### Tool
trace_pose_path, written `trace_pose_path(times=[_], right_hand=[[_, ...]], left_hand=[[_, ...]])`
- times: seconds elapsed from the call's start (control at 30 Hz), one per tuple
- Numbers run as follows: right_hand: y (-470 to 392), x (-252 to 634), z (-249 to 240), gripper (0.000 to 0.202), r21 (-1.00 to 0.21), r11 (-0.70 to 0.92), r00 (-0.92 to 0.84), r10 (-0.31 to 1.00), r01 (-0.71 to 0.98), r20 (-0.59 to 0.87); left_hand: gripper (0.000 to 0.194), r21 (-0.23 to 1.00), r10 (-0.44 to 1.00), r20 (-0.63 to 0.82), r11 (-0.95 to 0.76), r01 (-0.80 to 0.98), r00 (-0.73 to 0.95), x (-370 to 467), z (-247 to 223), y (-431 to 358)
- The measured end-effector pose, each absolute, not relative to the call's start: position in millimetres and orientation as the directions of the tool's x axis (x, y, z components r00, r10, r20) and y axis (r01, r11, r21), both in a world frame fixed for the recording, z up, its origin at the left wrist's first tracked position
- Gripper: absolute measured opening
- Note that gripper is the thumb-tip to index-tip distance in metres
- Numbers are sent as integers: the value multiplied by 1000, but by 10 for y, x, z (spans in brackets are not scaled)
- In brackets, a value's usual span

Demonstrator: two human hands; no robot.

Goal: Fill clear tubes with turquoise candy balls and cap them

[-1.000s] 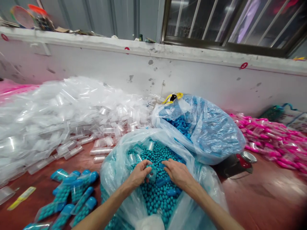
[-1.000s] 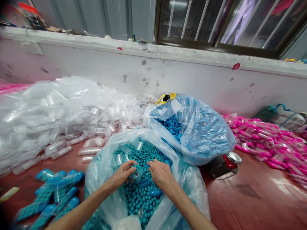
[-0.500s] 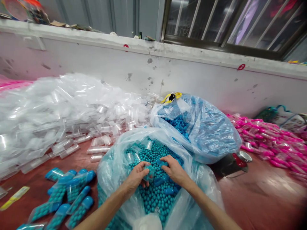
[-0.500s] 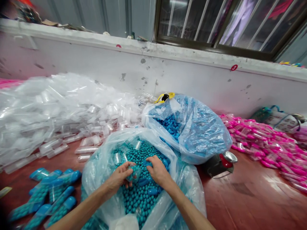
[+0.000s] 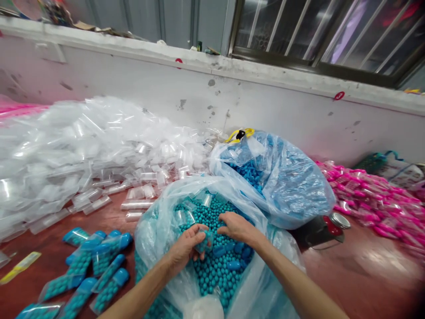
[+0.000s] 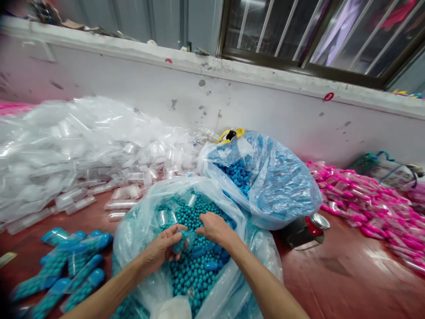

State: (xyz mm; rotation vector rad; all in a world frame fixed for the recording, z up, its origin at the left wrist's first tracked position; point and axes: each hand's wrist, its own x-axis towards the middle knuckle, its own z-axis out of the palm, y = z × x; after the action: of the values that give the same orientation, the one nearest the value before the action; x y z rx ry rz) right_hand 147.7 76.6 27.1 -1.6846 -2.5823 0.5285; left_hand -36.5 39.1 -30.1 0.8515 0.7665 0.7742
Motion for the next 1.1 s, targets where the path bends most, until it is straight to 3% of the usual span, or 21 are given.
trace_pose_path(times=[0.33, 0.53, 0.73, 0.97, 1.03, 1.1], right_hand=[[803, 1632, 235, 27, -272, 235, -269, 958, 933, -96], [748, 1538, 219, 23, -272, 412, -442, 895, 869, -54], [635, 1432, 103, 21, -85, 651, -657, 747, 754, -101], [610, 1382, -189, 15, 74, 634, -625, 772, 770, -111], [598, 1395, -194, 14, 60, 598, -596, 801, 799, -55], [589, 1405, -151, 9, -49, 528, -528, 849, 848, 17]], left_hand=[[36, 825, 869, -306, 446, -348, 388, -552, -284, 393], [35, 827, 864, -304, 448, -339, 401, -579, -320, 395], [39, 859, 872, -305, 426, -285, 383, -550, -329, 372], [41, 878, 860, -302, 419, -232, 413, -510, -326, 351], [41, 876, 858, -296, 420, -238, 420, -512, -338, 351], [40, 880, 858, -295, 415, -231, 420, -508, -351, 353]])
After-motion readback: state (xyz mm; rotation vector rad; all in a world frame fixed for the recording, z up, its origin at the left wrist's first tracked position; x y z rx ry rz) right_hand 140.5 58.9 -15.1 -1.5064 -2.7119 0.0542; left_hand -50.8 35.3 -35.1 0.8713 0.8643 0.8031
